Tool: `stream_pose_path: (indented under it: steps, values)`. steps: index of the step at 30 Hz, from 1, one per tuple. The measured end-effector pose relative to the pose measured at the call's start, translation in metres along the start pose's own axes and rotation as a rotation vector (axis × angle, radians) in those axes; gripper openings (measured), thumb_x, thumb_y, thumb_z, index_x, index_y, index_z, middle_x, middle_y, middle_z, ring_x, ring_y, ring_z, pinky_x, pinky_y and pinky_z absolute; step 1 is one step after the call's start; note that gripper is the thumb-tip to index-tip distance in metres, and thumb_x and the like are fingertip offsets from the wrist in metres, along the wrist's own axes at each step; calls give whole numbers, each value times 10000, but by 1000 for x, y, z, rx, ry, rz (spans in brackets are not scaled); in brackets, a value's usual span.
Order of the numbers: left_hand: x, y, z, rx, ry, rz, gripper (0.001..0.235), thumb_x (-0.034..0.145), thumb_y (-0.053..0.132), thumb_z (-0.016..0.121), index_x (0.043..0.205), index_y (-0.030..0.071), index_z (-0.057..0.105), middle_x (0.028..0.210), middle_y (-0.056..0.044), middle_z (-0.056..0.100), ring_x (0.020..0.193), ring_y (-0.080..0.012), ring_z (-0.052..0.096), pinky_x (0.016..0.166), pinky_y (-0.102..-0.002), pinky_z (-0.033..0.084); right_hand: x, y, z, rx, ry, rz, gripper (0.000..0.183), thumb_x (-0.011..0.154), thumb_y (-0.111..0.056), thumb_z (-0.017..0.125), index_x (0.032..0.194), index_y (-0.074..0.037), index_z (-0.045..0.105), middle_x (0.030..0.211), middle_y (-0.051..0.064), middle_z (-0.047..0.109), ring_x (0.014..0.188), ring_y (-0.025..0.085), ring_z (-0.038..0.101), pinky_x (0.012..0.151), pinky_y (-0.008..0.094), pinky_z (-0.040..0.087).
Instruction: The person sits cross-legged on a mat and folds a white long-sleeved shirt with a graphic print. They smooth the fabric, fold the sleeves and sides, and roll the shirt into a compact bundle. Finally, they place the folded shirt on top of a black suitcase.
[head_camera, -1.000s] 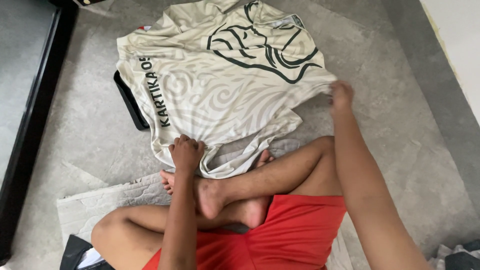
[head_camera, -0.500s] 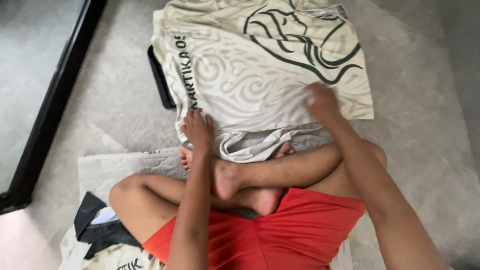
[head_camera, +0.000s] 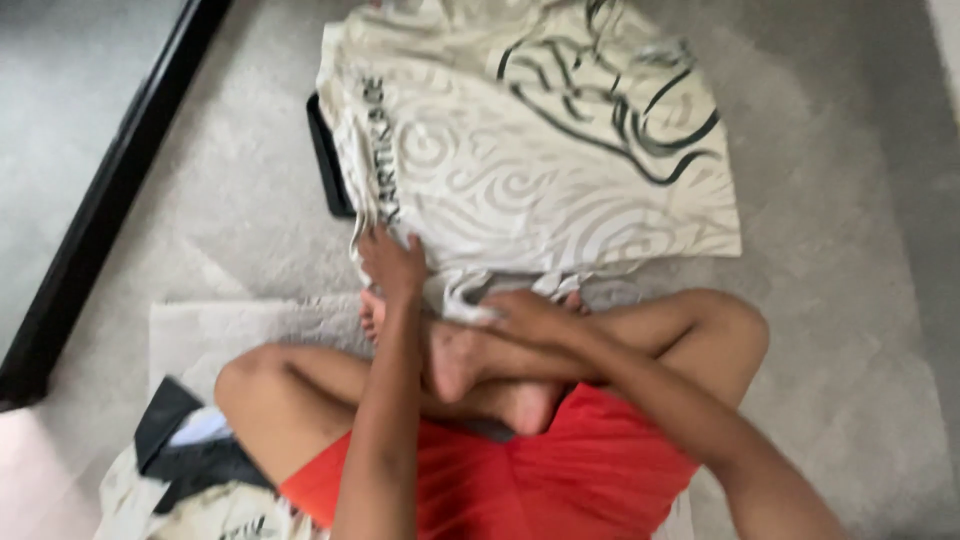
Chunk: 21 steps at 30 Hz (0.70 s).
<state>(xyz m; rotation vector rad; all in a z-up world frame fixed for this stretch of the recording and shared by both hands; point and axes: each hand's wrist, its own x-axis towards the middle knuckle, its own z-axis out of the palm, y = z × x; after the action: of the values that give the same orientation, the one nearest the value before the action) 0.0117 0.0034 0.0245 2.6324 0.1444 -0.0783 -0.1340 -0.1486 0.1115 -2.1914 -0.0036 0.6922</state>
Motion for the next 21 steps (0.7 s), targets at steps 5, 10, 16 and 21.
stream_pose_path:
  steps: [5, 10, 16, 21]
  values:
    - [0, 15, -21, -58, 42, 2, 373, 783, 302, 610, 1088, 91, 566, 1162, -120, 501, 1117, -318, 466, 867, -495, 414, 1, 48, 5, 774, 280, -185, 319, 785, -184, 708, 1048, -24, 627, 1010, 54, 640, 962, 132, 568, 891, 296, 452]
    - [0, 3, -26, -90, 30, 47, 309, 770, 298, 620, 1028, 129, 602, 1059, -91, 543, 1052, -312, 521, 801, -505, 455, -21, 23, -12, 148, -12, 66, 731, 664, -359, 757, 1273, -52, 493, 1193, 197, 576, 1130, 320, 540, 981, 410, 428]
    - [14, -47, -19, 111, -156, 510, 189, 813, 319, 571, 880, 166, 660, 915, -49, 614, 923, -267, 584, 779, -414, 445, -53, 20, -46, 6, -50, 6, 595, 673, -216, 731, 1187, 23, 551, 1192, 250, 560, 1179, 384, 466, 987, 441, 390]
    - [9, -50, -26, -30, -181, 371, 238, 851, 316, 496, 884, 153, 666, 956, -76, 600, 946, -291, 580, 761, -435, 468, -49, 59, -77, 118, 594, 92, 492, 729, -255, 744, 1111, 18, 597, 932, 191, 628, 909, 291, 597, 768, 405, 472]
